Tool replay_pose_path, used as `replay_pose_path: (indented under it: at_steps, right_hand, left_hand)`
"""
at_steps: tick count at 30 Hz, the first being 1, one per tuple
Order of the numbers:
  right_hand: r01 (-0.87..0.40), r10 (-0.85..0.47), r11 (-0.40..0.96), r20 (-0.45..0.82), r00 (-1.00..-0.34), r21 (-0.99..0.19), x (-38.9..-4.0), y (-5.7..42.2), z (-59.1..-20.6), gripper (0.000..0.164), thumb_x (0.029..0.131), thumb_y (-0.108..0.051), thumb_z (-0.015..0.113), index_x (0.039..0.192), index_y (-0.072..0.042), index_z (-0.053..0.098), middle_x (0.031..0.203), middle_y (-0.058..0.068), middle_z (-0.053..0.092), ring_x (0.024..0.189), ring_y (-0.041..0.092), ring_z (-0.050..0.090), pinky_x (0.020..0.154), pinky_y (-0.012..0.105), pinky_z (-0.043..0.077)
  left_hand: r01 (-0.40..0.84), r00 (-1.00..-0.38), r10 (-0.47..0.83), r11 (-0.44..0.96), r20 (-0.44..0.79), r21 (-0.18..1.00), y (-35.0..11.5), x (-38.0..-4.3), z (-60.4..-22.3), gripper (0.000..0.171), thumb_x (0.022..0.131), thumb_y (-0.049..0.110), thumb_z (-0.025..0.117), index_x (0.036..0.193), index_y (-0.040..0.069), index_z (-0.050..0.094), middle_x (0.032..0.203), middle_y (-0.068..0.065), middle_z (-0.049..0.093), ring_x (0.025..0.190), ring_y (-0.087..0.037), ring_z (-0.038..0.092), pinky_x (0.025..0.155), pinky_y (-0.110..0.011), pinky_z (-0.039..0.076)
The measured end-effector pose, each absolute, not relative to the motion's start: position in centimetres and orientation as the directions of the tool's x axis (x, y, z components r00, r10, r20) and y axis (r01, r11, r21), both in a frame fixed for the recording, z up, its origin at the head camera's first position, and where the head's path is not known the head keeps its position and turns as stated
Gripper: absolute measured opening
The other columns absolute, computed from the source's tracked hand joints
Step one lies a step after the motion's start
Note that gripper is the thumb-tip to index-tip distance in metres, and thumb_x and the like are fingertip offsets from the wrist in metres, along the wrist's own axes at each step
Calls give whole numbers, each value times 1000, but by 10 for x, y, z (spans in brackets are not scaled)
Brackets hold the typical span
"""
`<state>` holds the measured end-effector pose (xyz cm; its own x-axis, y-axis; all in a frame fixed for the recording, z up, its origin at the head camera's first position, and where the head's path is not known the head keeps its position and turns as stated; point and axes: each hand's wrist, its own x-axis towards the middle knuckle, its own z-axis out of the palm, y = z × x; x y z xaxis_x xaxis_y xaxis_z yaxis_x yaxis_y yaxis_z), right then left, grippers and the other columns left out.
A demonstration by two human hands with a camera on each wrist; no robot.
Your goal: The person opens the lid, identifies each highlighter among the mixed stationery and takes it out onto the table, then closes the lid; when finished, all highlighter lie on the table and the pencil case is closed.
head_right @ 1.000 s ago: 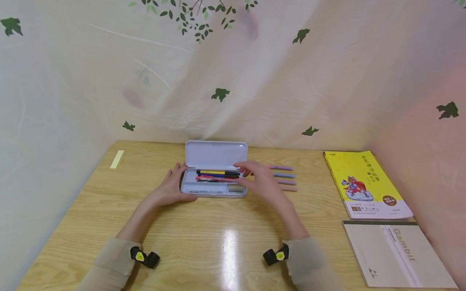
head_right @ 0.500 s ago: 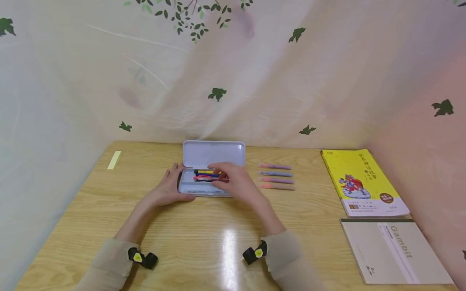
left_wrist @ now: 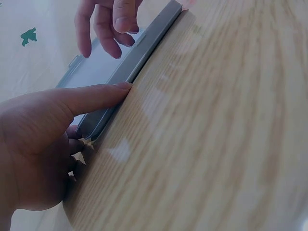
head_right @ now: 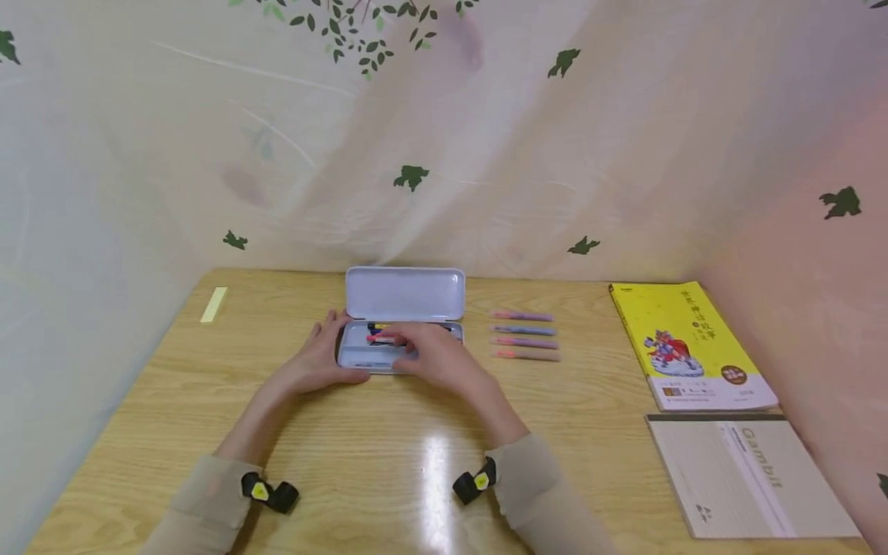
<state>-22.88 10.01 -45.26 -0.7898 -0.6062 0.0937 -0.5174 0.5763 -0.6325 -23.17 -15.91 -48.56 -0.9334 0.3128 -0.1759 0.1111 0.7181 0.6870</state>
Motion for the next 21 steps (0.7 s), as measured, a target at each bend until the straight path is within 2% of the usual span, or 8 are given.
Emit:
replay_pose_path:
  at_steps: [7,21]
  right_hand:
    - [-522,-617,574,86,-782,-631,-228,99,-454,44,91,-18,79,132,-12,68,116,3,75,106,16,70,95,39,58]
    - [-523,-615,637,36,-787,-566,-227,96,-458,40,91,-21,79,130,-16,69,106,-1,77,98,12,72,90,35,59]
  left_hand:
    - [123,-932,322,717,-169,686,-159,-232,-484,113,78,42,87,163,11,19,174,-19,8,161,-43,-6,131,-61,-2]
    - [143,-932,331,709,-147,691,-158,-232,-484,109,77,40,88,160,10,23,173,-21,11,161,-43,-4,131,-61,-2]
